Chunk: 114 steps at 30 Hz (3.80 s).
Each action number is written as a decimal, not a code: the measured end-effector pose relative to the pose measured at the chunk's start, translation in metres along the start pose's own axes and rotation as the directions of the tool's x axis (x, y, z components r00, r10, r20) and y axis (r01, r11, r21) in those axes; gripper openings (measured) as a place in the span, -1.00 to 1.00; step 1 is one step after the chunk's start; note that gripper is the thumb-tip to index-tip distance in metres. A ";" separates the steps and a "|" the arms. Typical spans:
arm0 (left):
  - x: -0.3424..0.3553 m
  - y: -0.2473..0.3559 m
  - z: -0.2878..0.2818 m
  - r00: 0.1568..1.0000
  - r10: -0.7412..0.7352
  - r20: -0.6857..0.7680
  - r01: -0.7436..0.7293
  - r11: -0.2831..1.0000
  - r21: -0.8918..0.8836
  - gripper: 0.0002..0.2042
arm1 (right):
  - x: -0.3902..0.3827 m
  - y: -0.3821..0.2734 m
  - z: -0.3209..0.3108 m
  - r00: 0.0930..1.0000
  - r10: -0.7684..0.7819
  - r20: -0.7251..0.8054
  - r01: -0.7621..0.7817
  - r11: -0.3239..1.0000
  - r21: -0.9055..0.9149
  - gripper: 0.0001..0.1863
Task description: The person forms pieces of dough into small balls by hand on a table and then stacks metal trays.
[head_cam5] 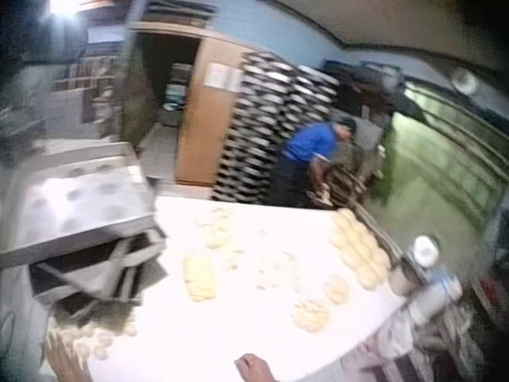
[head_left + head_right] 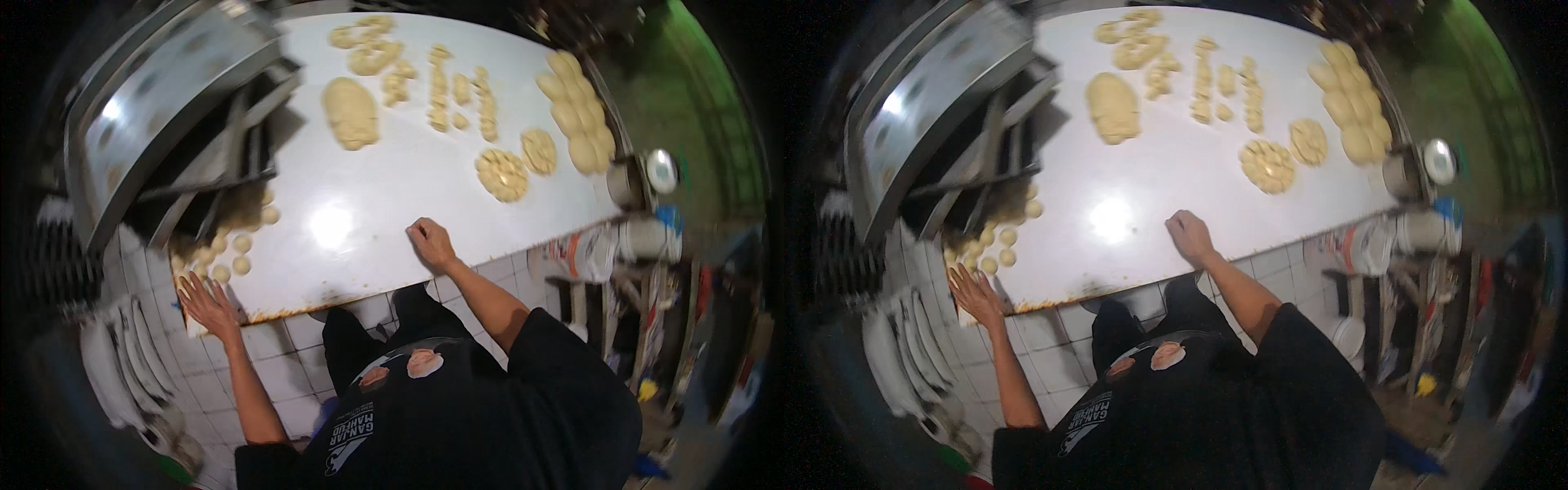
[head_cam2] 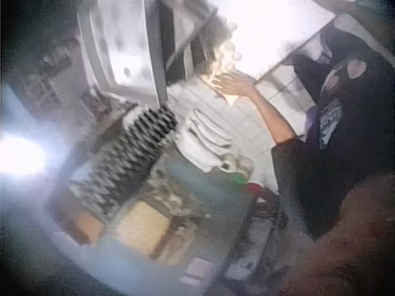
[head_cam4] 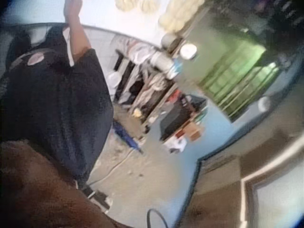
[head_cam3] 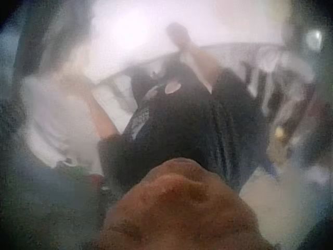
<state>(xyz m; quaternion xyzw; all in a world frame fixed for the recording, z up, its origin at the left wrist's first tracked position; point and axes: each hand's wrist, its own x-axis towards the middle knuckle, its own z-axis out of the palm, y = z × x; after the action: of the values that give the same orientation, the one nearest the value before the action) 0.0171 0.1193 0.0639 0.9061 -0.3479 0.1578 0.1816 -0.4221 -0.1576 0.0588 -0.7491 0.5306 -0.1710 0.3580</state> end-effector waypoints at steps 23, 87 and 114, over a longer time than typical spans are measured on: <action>-0.035 0.656 0.115 0.238 0.740 0.629 0.300 0.560 -0.772 -0.64 | 0.111 0.186 -0.247 1.000 -0.025 -0.008 0.026 0.923 0.384 -0.71; -0.078 0.297 0.102 0.588 0.808 -0.046 -0.490 0.311 -0.814 -0.59 | -0.016 -0.018 -0.026 0.789 0.108 0.605 0.189 0.894 -0.406 -0.69; -0.050 0.028 0.089 0.301 0.801 0.517 -0.478 0.596 -0.645 -0.82 | -0.017 -0.046 0.107 0.740 -0.499 0.452 0.611 0.779 -0.140 -0.55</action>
<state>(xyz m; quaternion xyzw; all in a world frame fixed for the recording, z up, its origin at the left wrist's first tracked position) -0.0233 0.0896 -0.0296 0.6018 -0.7500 -0.2557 0.1002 -0.3294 -0.0959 0.0208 -0.9347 0.2167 -0.0414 0.2785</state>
